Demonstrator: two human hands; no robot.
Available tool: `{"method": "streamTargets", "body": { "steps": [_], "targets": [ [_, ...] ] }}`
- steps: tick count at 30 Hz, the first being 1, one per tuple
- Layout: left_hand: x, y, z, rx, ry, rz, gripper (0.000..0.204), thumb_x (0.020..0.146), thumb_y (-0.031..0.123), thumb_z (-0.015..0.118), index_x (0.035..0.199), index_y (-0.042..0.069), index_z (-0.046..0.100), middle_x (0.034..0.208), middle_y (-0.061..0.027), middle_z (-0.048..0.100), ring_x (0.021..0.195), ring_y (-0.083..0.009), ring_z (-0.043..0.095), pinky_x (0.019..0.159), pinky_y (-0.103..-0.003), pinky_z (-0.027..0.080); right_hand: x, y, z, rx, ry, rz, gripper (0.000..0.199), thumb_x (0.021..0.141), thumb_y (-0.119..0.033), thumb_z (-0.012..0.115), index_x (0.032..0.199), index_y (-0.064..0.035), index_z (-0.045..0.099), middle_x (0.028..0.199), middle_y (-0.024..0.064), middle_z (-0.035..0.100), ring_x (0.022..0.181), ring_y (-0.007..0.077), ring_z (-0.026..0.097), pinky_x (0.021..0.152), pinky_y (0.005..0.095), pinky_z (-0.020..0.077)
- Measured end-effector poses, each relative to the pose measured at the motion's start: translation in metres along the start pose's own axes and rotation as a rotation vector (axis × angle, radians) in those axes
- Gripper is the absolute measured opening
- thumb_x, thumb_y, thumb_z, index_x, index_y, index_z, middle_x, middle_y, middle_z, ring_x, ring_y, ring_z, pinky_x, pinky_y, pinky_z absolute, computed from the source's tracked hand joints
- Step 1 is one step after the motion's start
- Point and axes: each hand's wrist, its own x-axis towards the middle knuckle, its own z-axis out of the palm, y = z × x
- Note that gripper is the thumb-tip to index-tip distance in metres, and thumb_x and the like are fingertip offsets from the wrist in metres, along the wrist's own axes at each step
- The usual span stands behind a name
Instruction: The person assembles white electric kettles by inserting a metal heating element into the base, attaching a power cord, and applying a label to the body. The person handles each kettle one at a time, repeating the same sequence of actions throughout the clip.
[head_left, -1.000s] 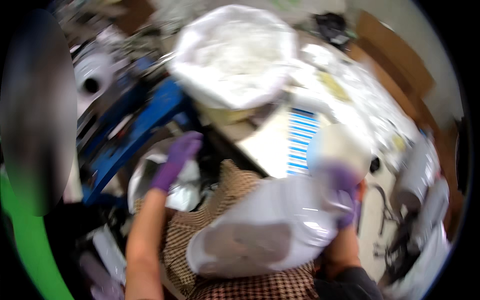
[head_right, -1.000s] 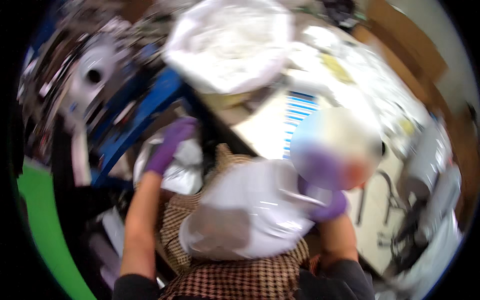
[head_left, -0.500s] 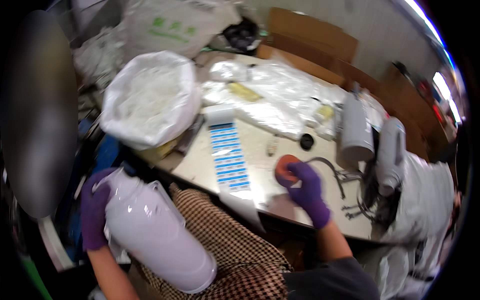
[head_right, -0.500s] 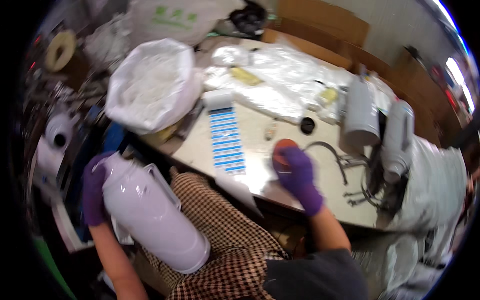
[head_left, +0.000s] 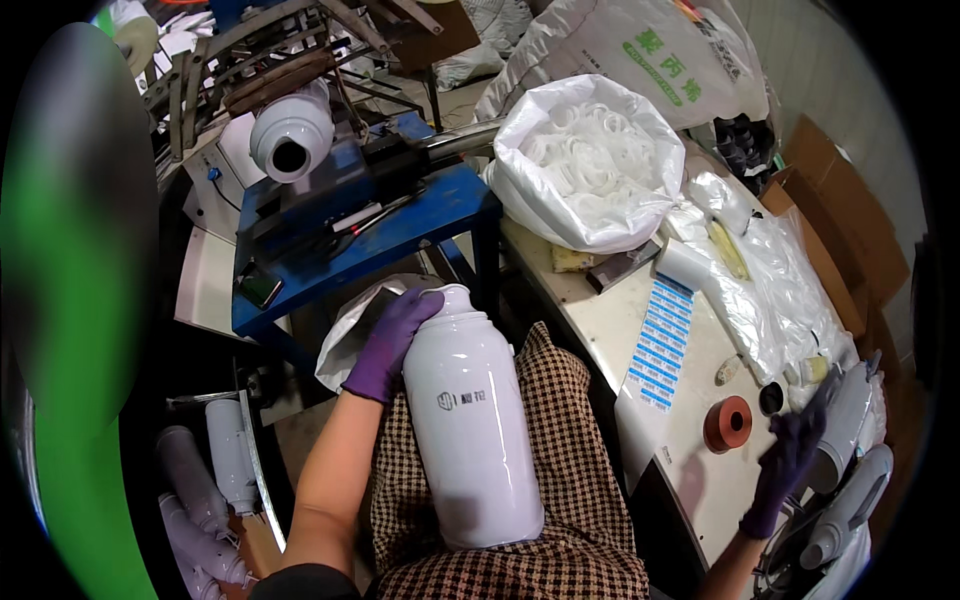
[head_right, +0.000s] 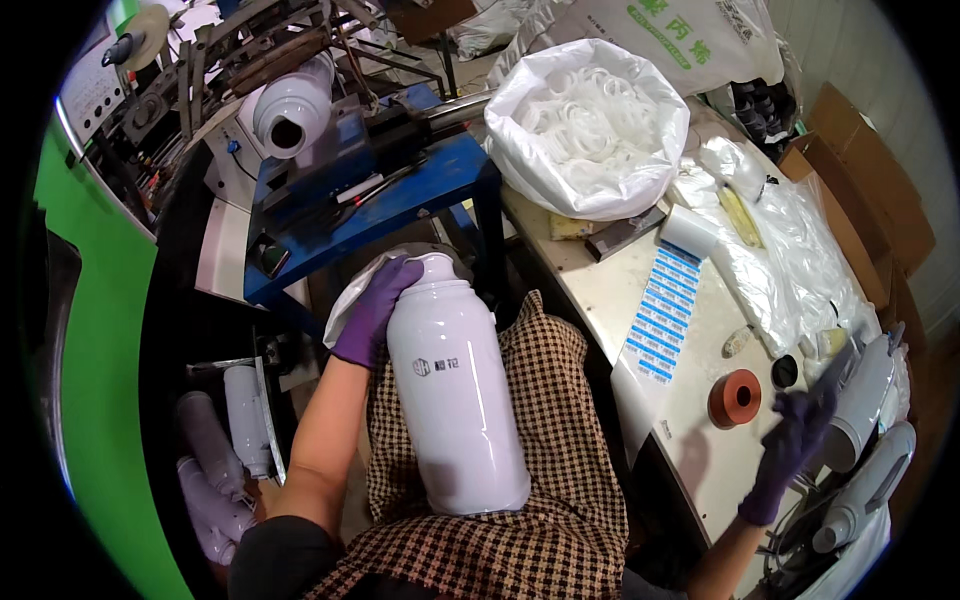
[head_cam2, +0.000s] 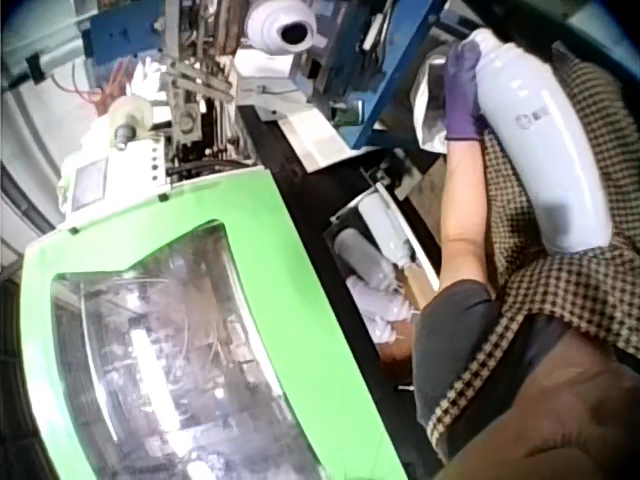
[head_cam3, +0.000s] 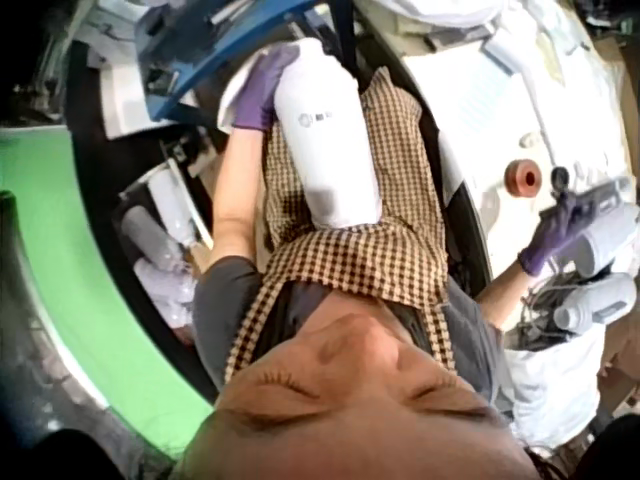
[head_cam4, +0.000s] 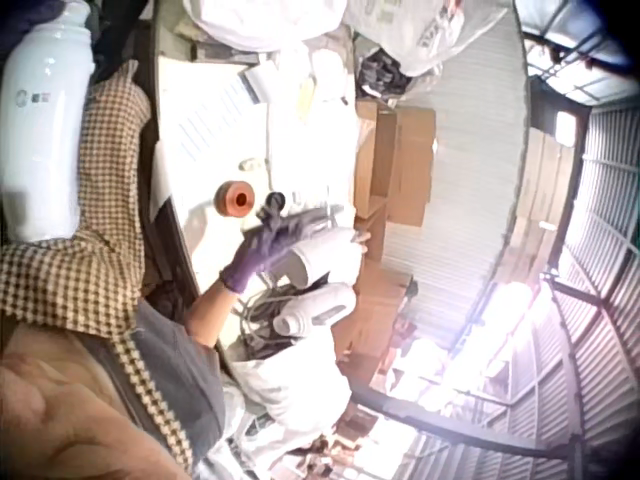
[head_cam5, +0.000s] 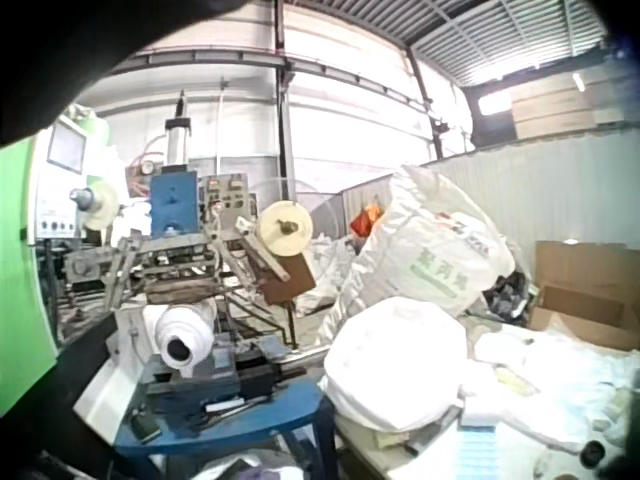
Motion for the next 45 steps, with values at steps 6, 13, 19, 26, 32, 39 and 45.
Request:
{"method": "streamTargets", "body": {
  "steps": [6, 13, 19, 26, 32, 39, 45],
  "targets": [
    [-0.023, 0.017, 0.009, 0.011, -0.090, 0.306, 0.033, 0.105, 0.020, 0.046, 0.121, -0.003, 0.064, 0.120, -0.0111, 0.064, 0.110, -0.0189, 0.060, 0.098, -0.031, 0.046, -0.014, -0.064, 0.258, 0.776, -0.523, 0.269, 0.049, 0.101, -0.014, 0.051, 0.148, -0.0045, 0.041, 0.063, -0.0066, 0.035, 0.048, 0.0072, 0.034, 0.050, 0.0234, 0.0363],
    [-0.069, 0.047, -0.017, -0.185, -0.075, 0.308, 0.066, 0.100, 0.055, 0.058, 0.133, -0.002, 0.057, 0.130, -0.0129, 0.064, 0.117, -0.0218, 0.063, 0.104, -0.036, 0.051, -0.044, -0.112, 0.389, 0.884, -0.763, 1.035, 0.035, 0.107, -0.038, 0.046, 0.104, -0.0057, 0.059, 0.052, -0.0015, 0.039, 0.047, 0.0087, 0.040, 0.058, 0.0230, 0.0461],
    [-0.064, 0.038, -0.030, -0.146, -0.179, 0.290, 0.046, 0.104, 0.044, 0.056, 0.118, 0.001, 0.060, 0.127, -0.0108, 0.061, 0.116, -0.0206, 0.060, 0.103, -0.034, 0.048, -0.047, -0.125, 0.401, 0.479, -0.822, 0.328, 0.027, 0.100, -0.026, 0.061, 0.084, -0.0045, 0.062, 0.057, 0.0000, 0.048, 0.050, 0.0101, 0.050, 0.051, 0.0261, 0.0416],
    [-0.032, 0.027, 0.006, 0.219, -0.190, 0.202, 0.040, 0.109, 0.042, 0.049, 0.121, 0.006, 0.060, 0.110, -0.0036, 0.063, 0.102, -0.0119, 0.059, 0.093, -0.029, 0.048, -0.103, -0.148, 0.361, 0.699, -1.105, -0.887, 0.018, 0.082, -0.035, 0.075, 0.078, -0.0181, 0.070, 0.077, -0.0025, 0.058, 0.067, 0.0197, 0.061, 0.062, 0.0351, 0.0482],
    [-0.046, 0.041, 0.003, -0.128, -0.182, 0.305, 0.036, 0.105, 0.038, 0.051, 0.113, 0.004, 0.060, 0.118, -0.0073, 0.060, 0.107, -0.0161, 0.059, 0.096, -0.031, 0.048, -0.026, -0.131, 0.360, 0.777, -0.670, 0.454, 0.025, 0.107, -0.027, 0.046, 0.100, -0.0050, 0.056, 0.066, 0.0013, 0.052, 0.052, 0.0139, 0.050, 0.060, 0.0284, 0.0482],
    [-0.047, 0.047, 0.008, -0.083, -0.187, 0.286, 0.046, 0.097, 0.049, 0.062, 0.111, 0.006, 0.060, 0.118, -0.0050, 0.060, 0.106, -0.0144, 0.058, 0.092, -0.029, 0.048, -0.025, -0.098, 0.357, 0.492, -0.873, 0.350, 0.044, 0.112, -0.038, 0.035, 0.093, -0.0025, 0.054, 0.060, 0.0039, 0.048, 0.052, 0.0126, 0.053, 0.057, 0.0287, 0.0454],
    [-0.055, 0.047, 0.008, -0.034, -0.215, 0.303, 0.042, 0.099, 0.047, 0.062, 0.110, 0.006, 0.059, 0.118, -0.0049, 0.060, 0.103, -0.0126, 0.058, 0.091, -0.029, 0.048, -0.021, -0.089, 0.369, 0.367, -0.816, -0.233, 0.036, 0.108, -0.026, 0.046, 0.081, -0.0040, 0.052, 0.064, 0.0032, 0.051, 0.051, 0.0116, 0.050, 0.050, 0.0274, 0.0414]
  ]
}}
